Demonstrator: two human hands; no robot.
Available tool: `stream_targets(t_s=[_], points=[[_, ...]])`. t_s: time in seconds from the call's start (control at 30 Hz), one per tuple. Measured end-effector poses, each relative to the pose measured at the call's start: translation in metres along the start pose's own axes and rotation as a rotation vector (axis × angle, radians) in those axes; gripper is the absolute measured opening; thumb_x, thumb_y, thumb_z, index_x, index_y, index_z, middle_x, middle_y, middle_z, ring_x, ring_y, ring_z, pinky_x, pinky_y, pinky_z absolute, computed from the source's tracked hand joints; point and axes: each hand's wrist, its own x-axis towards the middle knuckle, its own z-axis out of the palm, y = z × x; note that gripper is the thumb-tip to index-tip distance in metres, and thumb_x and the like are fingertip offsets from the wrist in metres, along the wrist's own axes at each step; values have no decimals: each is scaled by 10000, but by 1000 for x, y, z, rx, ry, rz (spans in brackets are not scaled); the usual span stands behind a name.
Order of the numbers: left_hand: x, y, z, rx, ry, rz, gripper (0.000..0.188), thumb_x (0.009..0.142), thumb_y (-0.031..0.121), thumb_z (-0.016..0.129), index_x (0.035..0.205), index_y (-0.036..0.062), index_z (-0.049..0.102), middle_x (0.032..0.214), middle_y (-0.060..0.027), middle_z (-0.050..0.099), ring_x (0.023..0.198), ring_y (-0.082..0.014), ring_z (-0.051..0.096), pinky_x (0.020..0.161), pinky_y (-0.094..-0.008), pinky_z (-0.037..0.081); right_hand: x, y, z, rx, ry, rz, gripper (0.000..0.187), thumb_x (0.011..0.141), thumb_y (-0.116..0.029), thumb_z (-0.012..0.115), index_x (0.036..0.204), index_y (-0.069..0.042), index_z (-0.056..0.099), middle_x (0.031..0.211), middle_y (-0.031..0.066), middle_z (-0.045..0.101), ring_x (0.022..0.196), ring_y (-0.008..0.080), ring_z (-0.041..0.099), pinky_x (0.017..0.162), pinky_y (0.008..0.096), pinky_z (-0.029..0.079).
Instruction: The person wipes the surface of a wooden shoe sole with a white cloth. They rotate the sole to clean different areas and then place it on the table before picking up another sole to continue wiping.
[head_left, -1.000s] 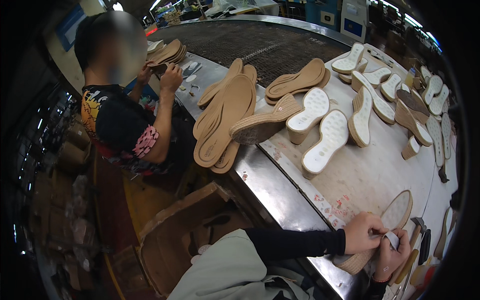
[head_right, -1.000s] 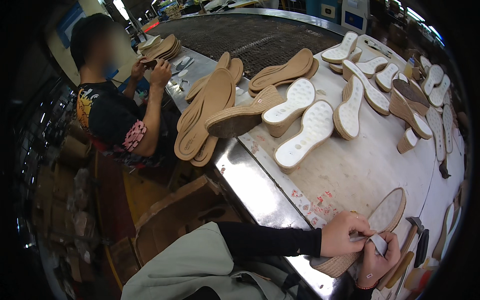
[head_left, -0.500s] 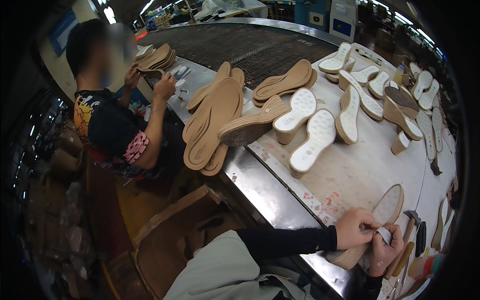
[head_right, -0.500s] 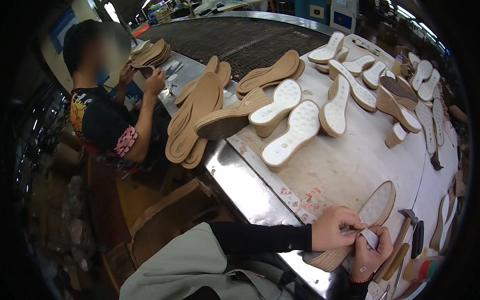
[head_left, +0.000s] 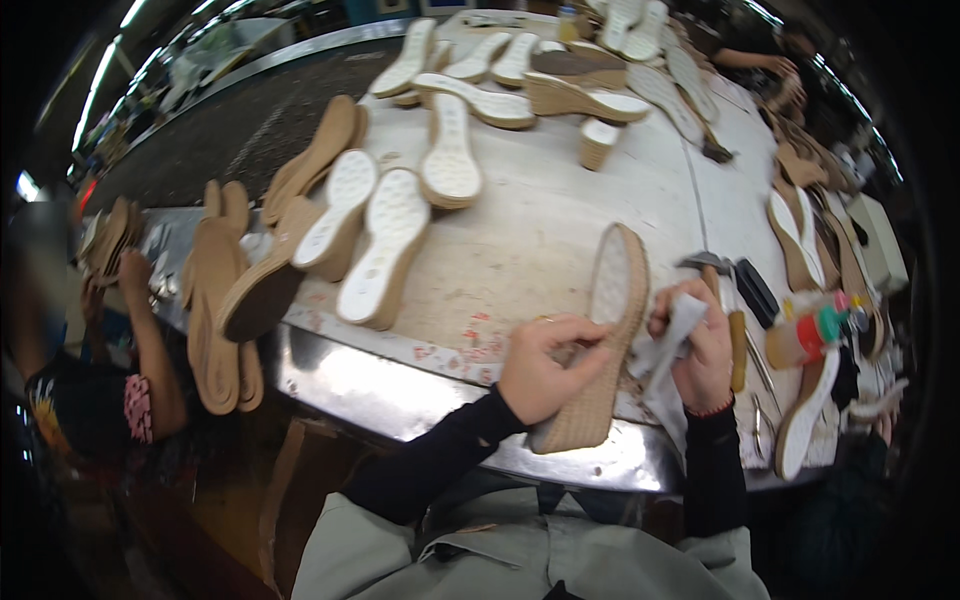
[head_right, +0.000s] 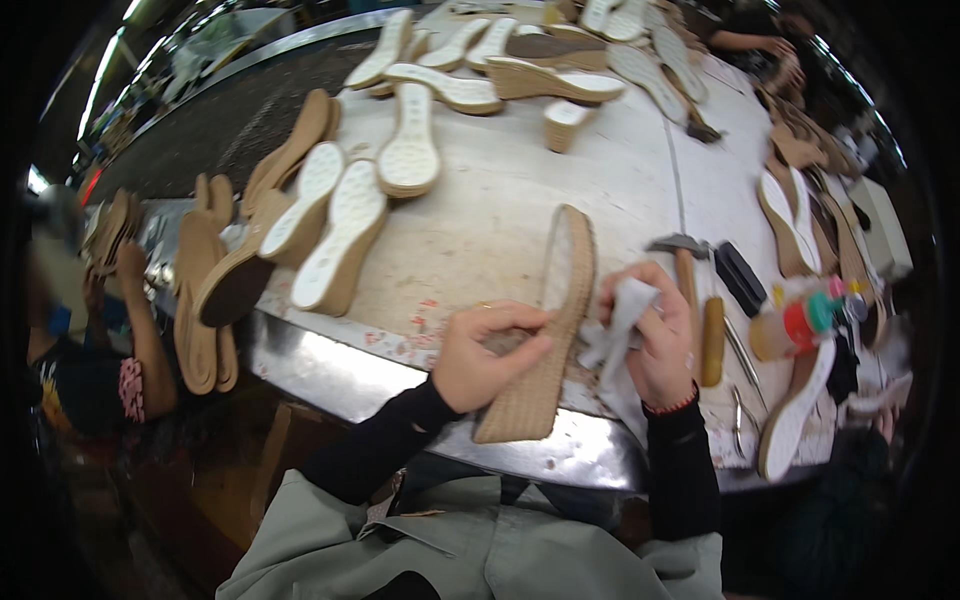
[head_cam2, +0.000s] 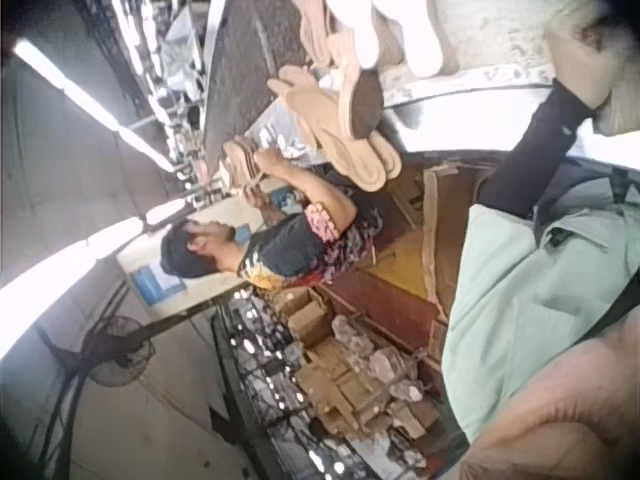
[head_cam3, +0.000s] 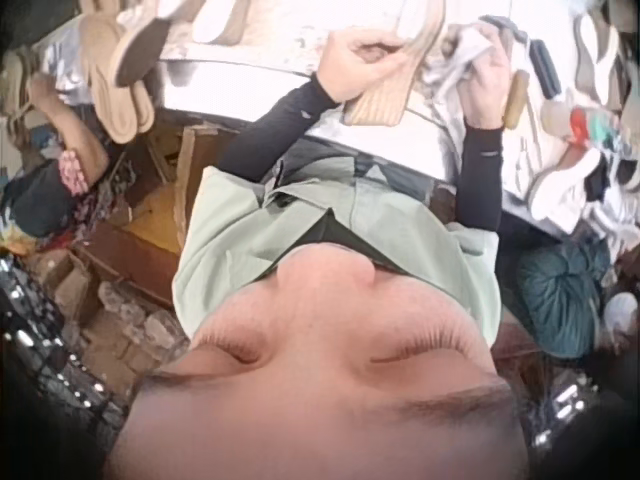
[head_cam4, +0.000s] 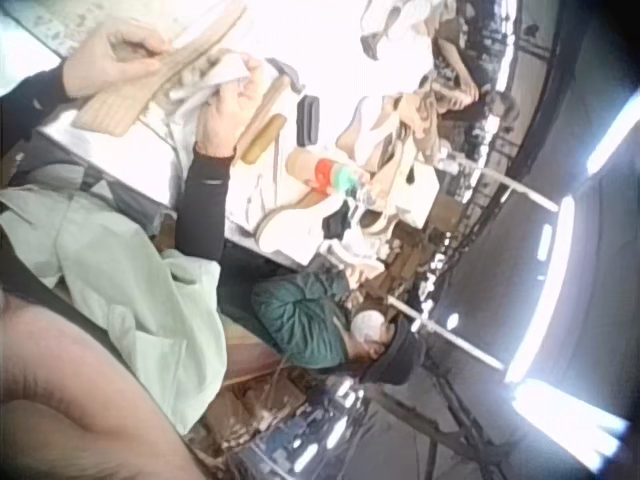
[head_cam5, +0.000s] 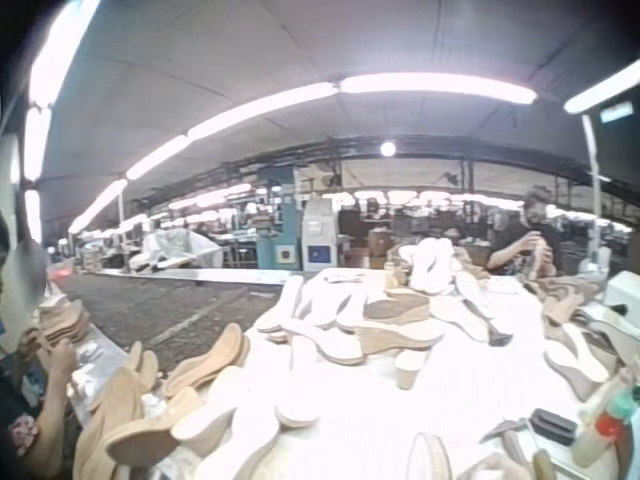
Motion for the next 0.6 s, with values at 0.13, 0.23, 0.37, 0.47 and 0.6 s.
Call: stream_targets(t_s=[0.13, 0.23, 0.37, 0.47, 0.6], points=[[2, 2, -1, 29, -30, -30, 216, 767, 28, 683, 961, -61, 654, 904, -113, 664, 845, -142, 620, 775, -258, 474, -1, -6, -7, 255, -139, 148, 149, 897, -67, 443, 1031, -40, 502, 739, 59, 521, 608, 119, 494, 640, 271, 420], [1, 1, 1, 13, -47, -56, 225, 767, 21, 689, 973, -60, 650, 918, -119, 660, 853, -140, 615, 779, -254, 469, -3, -10, -14, 413, -217, 268, 157, 906, -62, 426, 1029, -22, 514, 704, 36, 504, 539, 93, 437, 571, 247, 390], [0, -1, 3, -18, -23, -70, 233, 751, 30, 689, 967, -50, 659, 896, -132, 668, 821, -154, 639, 753, -258, 488, -6, -19, -20, 142, -204, 367, 55, 860, -35, 552, 896, 5, 558, 673, -16, 518, 548, 35, 446, 492, 173, 341], [-1, -1, 0, -48, -10, -88, 228, 752, 29, 687, 966, -46, 661, 896, -130, 668, 817, -148, 638, 746, -255, 488, -10, -13, 0, -330, -117, 157, 82, 814, -23, 624, 864, 7, 565, 696, 1, 558, 618, 25, 498, 535, 177, 394], [-3, -4, 7, -39, 27, -87, 210, 756, 28, 685, 954, -39, 668, 900, -129, 669, 801, -145, 639, 726, -252, 490, -17, -3, 1, -456, -105, 61, 131, 724, -27, 672, 777, 15, 559, 690, 17, 582, 676, 47, 537, 598, 200, 444]])
